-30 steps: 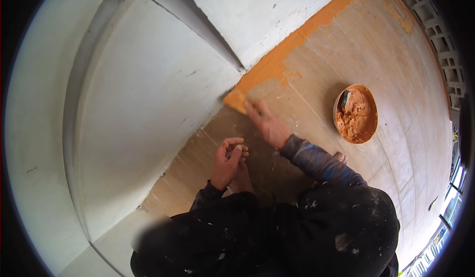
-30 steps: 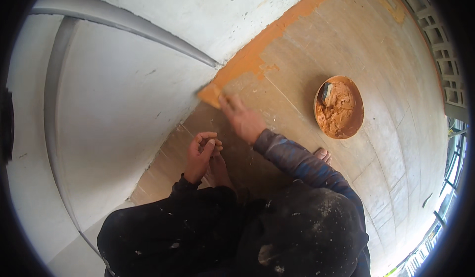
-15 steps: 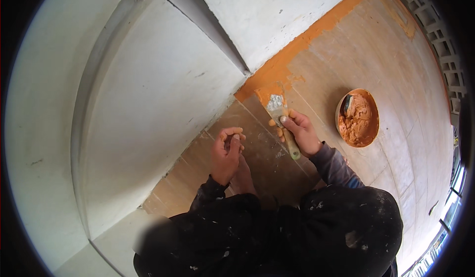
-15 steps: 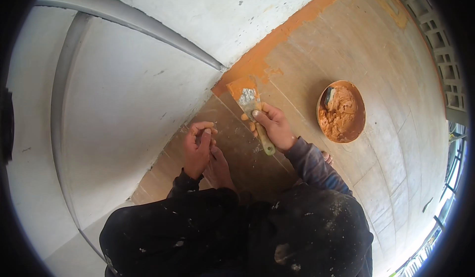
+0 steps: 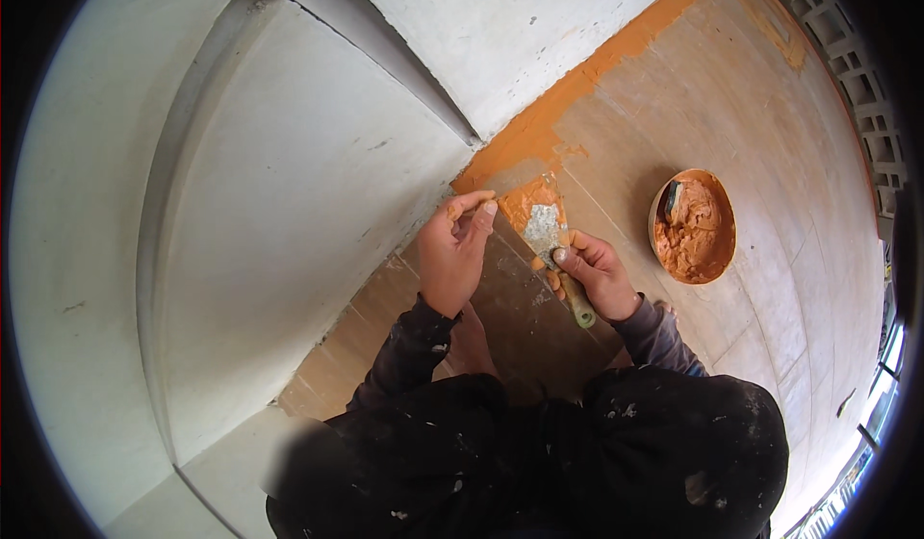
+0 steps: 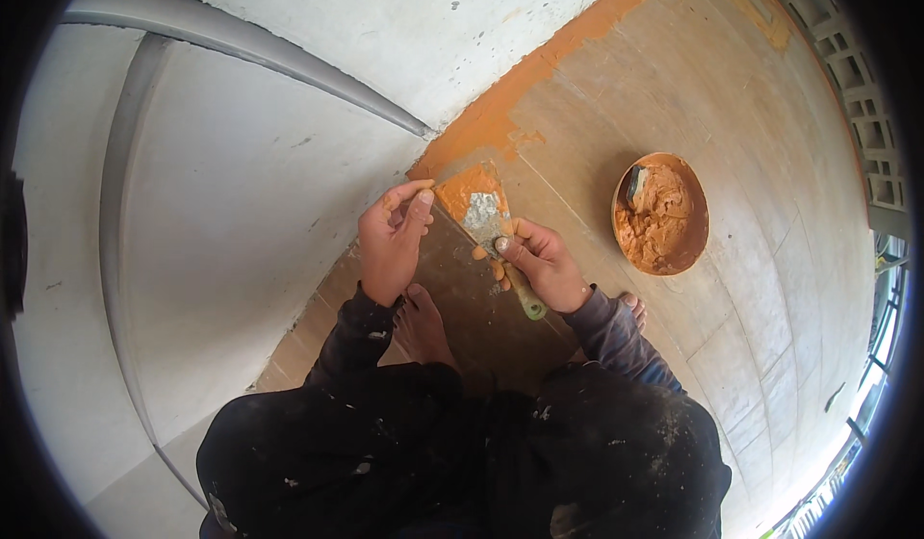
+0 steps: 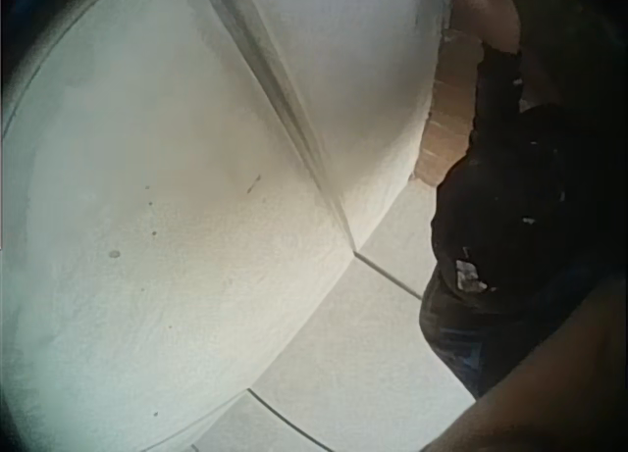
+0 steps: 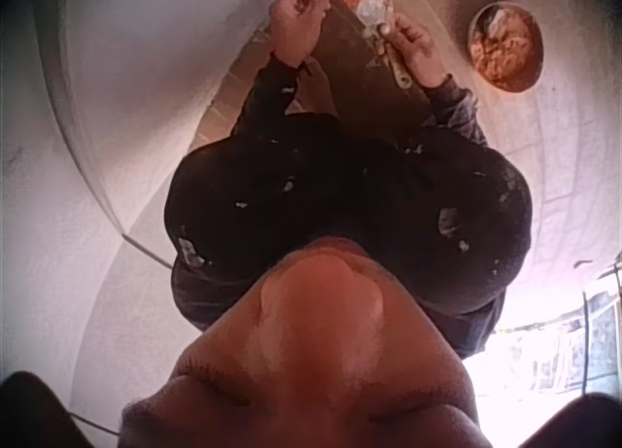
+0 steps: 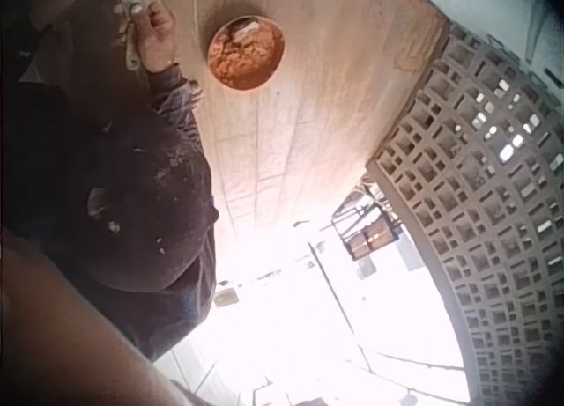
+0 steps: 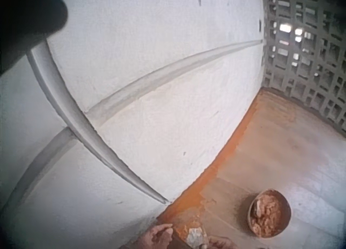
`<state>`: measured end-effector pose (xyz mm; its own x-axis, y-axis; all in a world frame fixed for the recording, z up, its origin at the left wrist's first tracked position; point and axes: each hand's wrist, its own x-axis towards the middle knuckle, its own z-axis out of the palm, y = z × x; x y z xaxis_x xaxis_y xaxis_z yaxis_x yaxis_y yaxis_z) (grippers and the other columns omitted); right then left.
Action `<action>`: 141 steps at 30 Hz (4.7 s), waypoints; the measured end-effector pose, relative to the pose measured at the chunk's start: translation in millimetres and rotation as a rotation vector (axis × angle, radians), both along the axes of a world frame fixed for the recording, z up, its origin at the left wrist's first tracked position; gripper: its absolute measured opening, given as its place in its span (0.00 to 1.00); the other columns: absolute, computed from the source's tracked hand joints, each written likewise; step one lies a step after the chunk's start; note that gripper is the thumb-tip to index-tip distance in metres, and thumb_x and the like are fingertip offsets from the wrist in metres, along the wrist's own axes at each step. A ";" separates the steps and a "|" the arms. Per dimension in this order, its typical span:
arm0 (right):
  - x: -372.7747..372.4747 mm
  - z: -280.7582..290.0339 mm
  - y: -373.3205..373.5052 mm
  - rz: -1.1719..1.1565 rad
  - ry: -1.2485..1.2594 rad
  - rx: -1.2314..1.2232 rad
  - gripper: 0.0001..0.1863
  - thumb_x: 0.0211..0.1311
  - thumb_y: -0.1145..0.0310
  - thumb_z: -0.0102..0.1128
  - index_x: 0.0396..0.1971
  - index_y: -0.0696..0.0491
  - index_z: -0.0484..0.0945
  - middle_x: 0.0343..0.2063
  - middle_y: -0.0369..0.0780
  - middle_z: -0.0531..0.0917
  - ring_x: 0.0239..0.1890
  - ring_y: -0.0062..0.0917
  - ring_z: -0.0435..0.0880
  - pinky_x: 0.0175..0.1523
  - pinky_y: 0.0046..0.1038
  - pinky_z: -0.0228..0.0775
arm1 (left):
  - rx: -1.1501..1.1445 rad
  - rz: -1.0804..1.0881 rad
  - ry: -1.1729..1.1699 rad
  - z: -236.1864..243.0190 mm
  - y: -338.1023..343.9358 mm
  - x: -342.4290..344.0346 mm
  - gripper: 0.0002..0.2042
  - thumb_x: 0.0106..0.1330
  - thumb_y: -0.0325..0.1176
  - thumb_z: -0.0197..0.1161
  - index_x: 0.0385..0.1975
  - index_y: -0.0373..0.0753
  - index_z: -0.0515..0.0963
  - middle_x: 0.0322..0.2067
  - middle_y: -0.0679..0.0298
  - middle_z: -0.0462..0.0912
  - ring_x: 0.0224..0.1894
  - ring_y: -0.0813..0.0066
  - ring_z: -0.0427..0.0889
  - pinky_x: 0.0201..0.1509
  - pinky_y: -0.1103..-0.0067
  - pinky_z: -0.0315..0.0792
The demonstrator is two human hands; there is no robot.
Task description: The person applies orange grout material to the joint between a wall and floor tiles using a putty knife. They scrape the material along the gap and scoop additional grout from a small bowl.
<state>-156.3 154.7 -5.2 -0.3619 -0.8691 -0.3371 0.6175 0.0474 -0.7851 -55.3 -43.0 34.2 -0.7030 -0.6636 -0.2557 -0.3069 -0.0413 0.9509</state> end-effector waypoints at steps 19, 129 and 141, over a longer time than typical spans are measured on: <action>-6.3 -20.2 -13.1 0.086 0.435 0.251 0.09 0.78 0.69 0.51 0.44 0.57 0.79 0.25 0.36 0.83 0.24 0.17 0.78 0.32 0.25 0.72 | -0.041 -0.174 -0.219 -41.4 -30.3 68.8 0.09 0.77 0.34 0.56 0.43 0.33 0.77 0.31 0.66 0.80 0.31 0.82 0.78 0.37 0.81 0.74; -1.7 -39.4 -75.9 0.225 1.463 0.515 0.31 0.65 0.73 0.52 0.68 0.63 0.63 0.52 0.51 0.74 0.54 0.44 0.80 0.50 0.39 0.82 | 0.219 0.108 -0.301 -66.9 -14.9 124.8 0.11 0.71 0.26 0.64 0.50 0.30 0.81 0.40 0.59 0.89 0.39 0.81 0.85 0.43 0.84 0.78; 11.2 -48.3 -75.5 0.279 1.446 0.368 0.32 0.64 0.74 0.51 0.69 0.64 0.61 0.52 0.51 0.73 0.55 0.45 0.79 0.54 0.39 0.81 | 0.219 0.119 -0.282 -72.3 -15.6 122.8 0.08 0.73 0.32 0.66 0.42 0.32 0.80 0.33 0.63 0.87 0.33 0.83 0.83 0.37 0.86 0.76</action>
